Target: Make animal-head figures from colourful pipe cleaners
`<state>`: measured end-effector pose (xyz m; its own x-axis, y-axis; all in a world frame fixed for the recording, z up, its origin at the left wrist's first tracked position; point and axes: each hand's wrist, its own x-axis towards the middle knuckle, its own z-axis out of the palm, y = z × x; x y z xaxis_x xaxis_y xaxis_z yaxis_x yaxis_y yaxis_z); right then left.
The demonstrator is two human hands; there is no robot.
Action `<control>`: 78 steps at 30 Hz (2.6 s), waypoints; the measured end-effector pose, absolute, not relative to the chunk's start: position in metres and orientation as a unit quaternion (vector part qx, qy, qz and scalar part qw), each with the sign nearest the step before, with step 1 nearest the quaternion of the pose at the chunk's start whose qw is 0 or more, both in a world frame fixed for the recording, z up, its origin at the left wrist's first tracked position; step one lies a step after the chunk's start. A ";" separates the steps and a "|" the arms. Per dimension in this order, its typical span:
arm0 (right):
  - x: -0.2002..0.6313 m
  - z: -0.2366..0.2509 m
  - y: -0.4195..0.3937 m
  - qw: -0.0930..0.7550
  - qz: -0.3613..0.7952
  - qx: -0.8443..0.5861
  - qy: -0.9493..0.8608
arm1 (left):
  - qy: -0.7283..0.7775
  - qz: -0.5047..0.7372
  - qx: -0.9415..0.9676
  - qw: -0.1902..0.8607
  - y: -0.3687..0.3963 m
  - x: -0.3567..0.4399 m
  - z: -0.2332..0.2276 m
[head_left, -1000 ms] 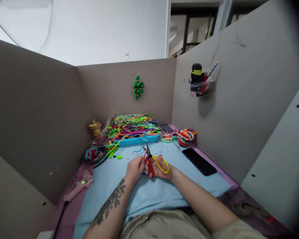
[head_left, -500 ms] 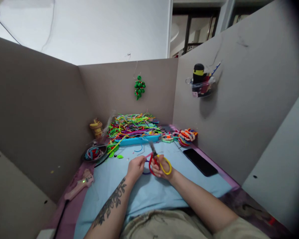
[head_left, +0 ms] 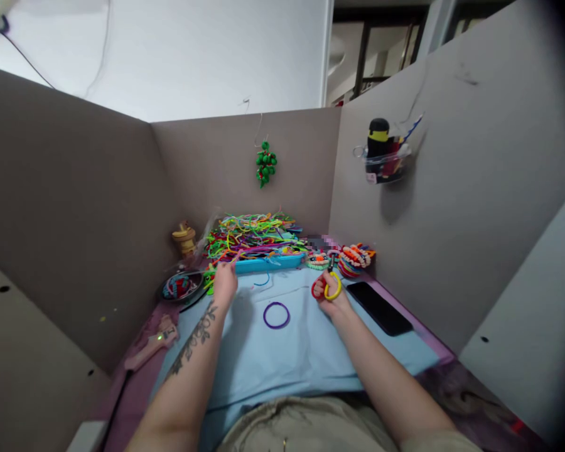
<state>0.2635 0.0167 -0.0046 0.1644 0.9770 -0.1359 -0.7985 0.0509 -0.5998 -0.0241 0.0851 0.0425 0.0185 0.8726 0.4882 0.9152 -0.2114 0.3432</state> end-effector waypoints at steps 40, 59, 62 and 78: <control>0.240 -0.018 0.013 0.642 0.506 -0.437 -0.375 | -0.316 -0.521 -0.419 -0.673 0.021 0.009 0.050; 0.175 0.000 -0.012 0.389 0.224 -0.476 -0.757 | -0.228 -0.575 -0.287 -0.731 0.026 0.013 0.007; 0.145 0.001 -0.008 0.419 0.280 -0.463 -0.729 | -0.235 -0.610 -0.282 -0.702 0.027 0.013 0.005; 0.134 -0.017 -0.005 0.492 0.281 -0.476 -0.672 | -0.250 -0.613 -0.252 -0.706 0.023 0.025 0.003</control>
<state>0.1342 -0.0054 -0.0171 -0.0617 0.9171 0.3938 0.3631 0.3882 -0.8471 0.0247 0.0232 0.0026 0.1227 0.9915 -0.0439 -0.7395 0.1209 0.6623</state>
